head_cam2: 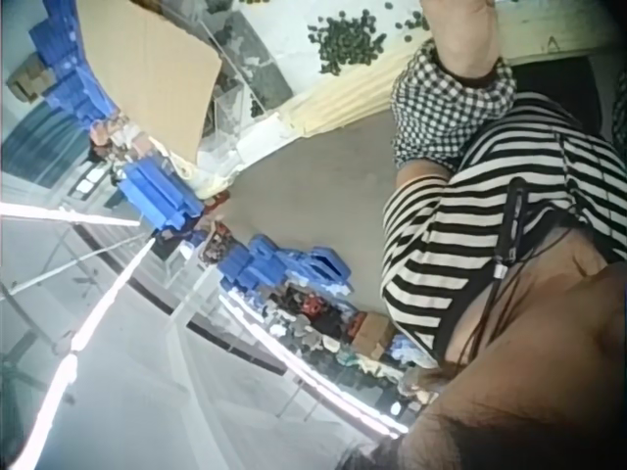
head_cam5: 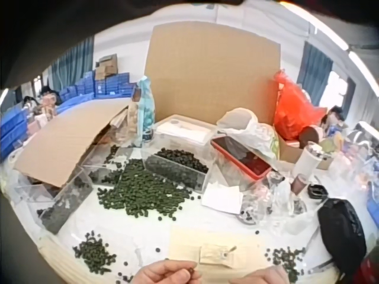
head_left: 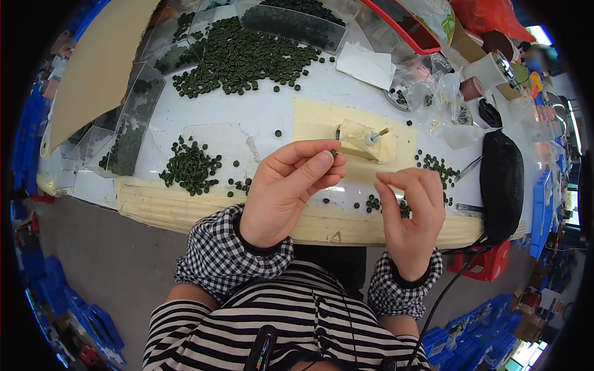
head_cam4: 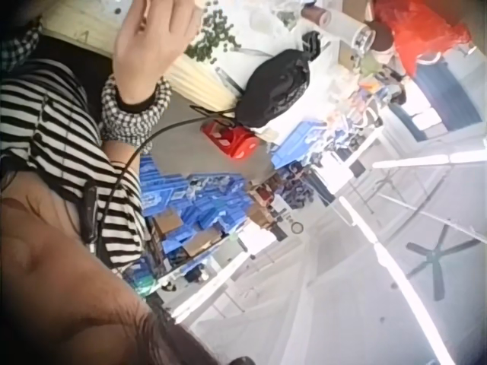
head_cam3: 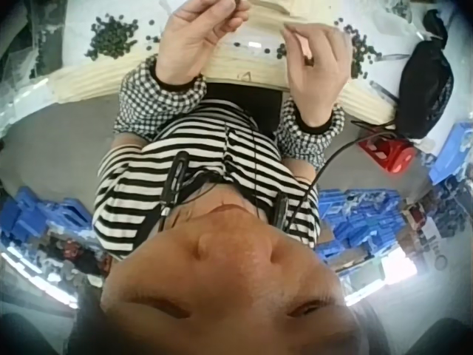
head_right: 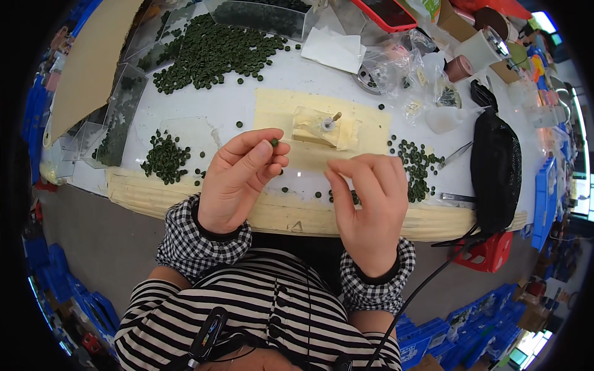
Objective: Assembling small plastic toy components by hand at a factory workbench.
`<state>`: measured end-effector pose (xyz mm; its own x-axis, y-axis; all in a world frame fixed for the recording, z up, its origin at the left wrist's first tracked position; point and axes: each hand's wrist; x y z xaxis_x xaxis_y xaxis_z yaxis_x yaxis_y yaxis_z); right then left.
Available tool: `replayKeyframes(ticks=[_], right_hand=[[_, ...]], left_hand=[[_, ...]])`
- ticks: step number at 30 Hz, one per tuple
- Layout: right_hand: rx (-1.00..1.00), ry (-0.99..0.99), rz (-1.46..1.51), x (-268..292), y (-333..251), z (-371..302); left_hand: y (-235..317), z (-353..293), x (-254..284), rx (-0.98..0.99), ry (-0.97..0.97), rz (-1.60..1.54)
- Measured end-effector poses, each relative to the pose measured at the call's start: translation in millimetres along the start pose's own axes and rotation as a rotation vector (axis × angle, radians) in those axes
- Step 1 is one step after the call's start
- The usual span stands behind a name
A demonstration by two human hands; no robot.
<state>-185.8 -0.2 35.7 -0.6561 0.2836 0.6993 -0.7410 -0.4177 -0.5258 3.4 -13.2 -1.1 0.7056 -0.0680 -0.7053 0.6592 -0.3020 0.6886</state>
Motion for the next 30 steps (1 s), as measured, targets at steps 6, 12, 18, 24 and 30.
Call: replayKeyframes(ticks=[6,12,18,24,30], right_hand=[[0.153,-0.192,-0.146,-2.4,2.4,-26.7],[0.120,-0.146,-0.107,-10.3,3.5,-31.2],[-0.195,0.026,0.422,-11.6,-4.9,-23.8],[-0.386,0.125,0.862,-19.1,-12.8,-9.6],[-0.399,0.048,0.990,-26.5,-8.9,-5.8]], left_hand=[[-0.5,-0.1,-0.3,-0.021,0.001,0.021],[-0.7,0.5,-0.1,-0.046,0.006,-0.005],[-1.9,-1.0,-2.5,-0.082,-0.037,0.156],[-2.9,-2.9,-4.6,-0.096,-0.071,0.210],[-4.8,-3.4,-3.1,-0.149,-0.086,0.217]])
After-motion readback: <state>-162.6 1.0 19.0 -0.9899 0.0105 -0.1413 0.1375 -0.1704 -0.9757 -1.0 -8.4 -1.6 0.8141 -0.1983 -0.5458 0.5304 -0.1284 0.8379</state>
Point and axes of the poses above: each hand's wrist, its own z-axis towards the middle knuckle, its own x-axis out of the back of the hand, y = z × x, and after that the axes turned 2 degrees about z, right-handed
